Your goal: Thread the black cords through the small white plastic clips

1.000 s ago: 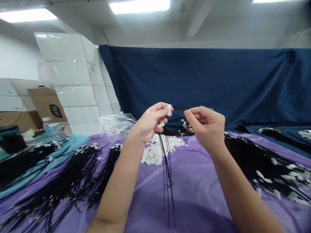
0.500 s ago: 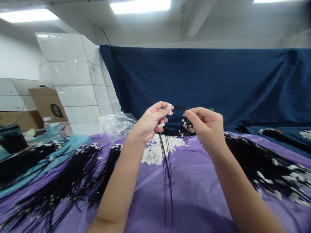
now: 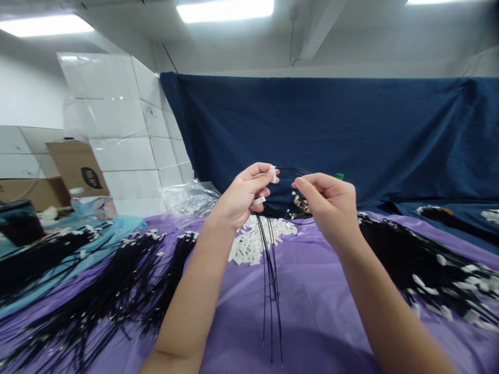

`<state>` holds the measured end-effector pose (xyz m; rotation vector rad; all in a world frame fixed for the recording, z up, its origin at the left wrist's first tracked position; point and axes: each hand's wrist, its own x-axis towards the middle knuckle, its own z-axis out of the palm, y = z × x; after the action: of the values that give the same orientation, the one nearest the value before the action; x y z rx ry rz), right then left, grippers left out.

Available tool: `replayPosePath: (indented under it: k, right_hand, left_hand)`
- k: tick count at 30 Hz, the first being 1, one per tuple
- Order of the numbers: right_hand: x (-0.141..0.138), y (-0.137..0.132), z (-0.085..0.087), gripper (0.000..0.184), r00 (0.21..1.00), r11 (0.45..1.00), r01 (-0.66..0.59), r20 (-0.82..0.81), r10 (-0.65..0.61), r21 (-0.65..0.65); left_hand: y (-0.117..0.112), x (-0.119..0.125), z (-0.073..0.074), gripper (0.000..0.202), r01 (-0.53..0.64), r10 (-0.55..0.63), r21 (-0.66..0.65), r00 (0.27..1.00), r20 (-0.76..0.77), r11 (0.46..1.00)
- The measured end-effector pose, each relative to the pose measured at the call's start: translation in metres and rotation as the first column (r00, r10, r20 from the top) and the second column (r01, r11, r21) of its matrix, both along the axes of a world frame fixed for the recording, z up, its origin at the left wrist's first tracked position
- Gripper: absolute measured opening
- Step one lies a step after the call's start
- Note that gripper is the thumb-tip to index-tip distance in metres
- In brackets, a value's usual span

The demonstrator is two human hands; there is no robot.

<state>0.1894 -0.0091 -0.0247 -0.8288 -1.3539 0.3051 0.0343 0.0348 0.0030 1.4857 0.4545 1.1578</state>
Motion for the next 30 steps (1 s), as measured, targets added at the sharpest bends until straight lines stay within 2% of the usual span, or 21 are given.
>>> replayPosePath:
  k: [2, 5, 8, 10, 14, 16, 18, 19, 21, 22, 23, 24, 26, 28, 30]
  right_hand:
    - [0.001, 0.001, -0.001, 0.02, 0.999, 0.999, -0.028, -0.033, 0.027, -0.028]
    - [0.004, 0.002, -0.001, 0.021, 0.976, 0.978, -0.168, -0.158, 0.148, -0.12]
    - [0.006, 0.003, 0.001, 0.02, 0.907, 0.918, -0.345, -0.321, 0.272, -0.197]
    - [0.007, 0.003, 0.003, 0.019, 0.869, 0.881, -0.414, -0.388, 0.308, -0.227]
    - [0.009, 0.003, 0.006, 0.018, 0.844, 0.849, -0.462, -0.422, 0.332, -0.257]
    - [0.009, 0.003, 0.005, 0.019, 0.857, 0.857, -0.453, -0.386, 0.341, -0.247]
    - [0.008, 0.002, 0.003, 0.02, 0.903, 0.892, -0.392, -0.28, 0.326, -0.227]
    - [0.007, 0.001, 0.002, 0.021, 0.94, 0.925, -0.319, -0.193, 0.281, -0.206]
    - [0.004, 0.0, -0.001, 0.022, 0.996, 0.991, -0.083, 0.02, 0.085, -0.11]
    - [0.003, 0.0, -0.002, 0.022, 0.991, 0.998, 0.055, 0.127, -0.052, -0.026]
    - [0.001, 0.0, -0.004, 0.021, 0.957, 0.98, 0.185, 0.214, -0.198, 0.078]
    - [0.0, 0.0, -0.005, 0.019, 0.901, 0.937, 0.292, 0.273, -0.337, 0.19]
    - [-0.002, 0.002, -0.008, 0.016, 0.775, 0.819, 0.417, 0.316, -0.547, 0.395]
    - [-0.003, 0.006, -0.01, 0.013, 0.683, 0.704, 0.473, 0.284, -0.673, 0.53]
    - [-0.002, 0.009, -0.012, 0.012, 0.647, 0.632, 0.492, 0.235, -0.725, 0.599]
  left_hand:
    - [0.001, 0.0, -0.001, 0.017, -0.018, 0.019, 0.024, 1.0, -0.015, 1.0]
    - [0.0, 0.002, -0.003, 0.016, -0.071, 0.076, 0.102, 0.996, -0.048, 0.992]
    - [-0.002, 0.005, -0.003, 0.015, -0.128, 0.144, 0.192, 0.987, -0.074, 0.973]
    - [-0.003, 0.005, -0.003, 0.014, -0.151, 0.176, 0.248, 0.981, -0.084, 0.957]
    - [-0.007, 0.004, -0.002, 0.011, -0.141, 0.179, 0.306, 0.979, -0.1, 0.941]
    - [-0.007, 0.003, -0.001, 0.011, -0.143, 0.18, 0.308, 0.979, -0.096, 0.941]
    - [-0.007, 0.003, -0.001, 0.013, -0.156, 0.19, 0.295, 0.978, -0.09, 0.943]
    - [-0.007, 0.003, -0.001, 0.014, -0.163, 0.195, 0.283, 0.977, -0.09, 0.945]
    - [-0.006, 0.003, -0.001, 0.017, -0.164, 0.196, 0.257, 0.975, -0.104, 0.953]
    - [-0.006, 0.003, -0.001, 0.018, -0.156, 0.188, 0.243, 0.976, -0.113, 0.957]
    - [-0.006, 0.003, -0.001, 0.019, -0.145, 0.176, 0.229, 0.977, -0.121, 0.963]
    - [-0.006, 0.002, -0.001, 0.02, -0.131, 0.161, 0.217, 0.979, -0.127, 0.967]
    - [-0.007, 0.002, -0.001, 0.02, -0.104, 0.132, 0.2, 0.982, -0.134, 0.974]
    - [-0.009, 0.003, 0.0, 0.02, -0.089, 0.116, 0.19, 0.984, -0.138, 0.978]
    - [-0.011, 0.003, 0.001, 0.02, -0.086, 0.114, 0.186, 0.983, -0.143, 0.979]
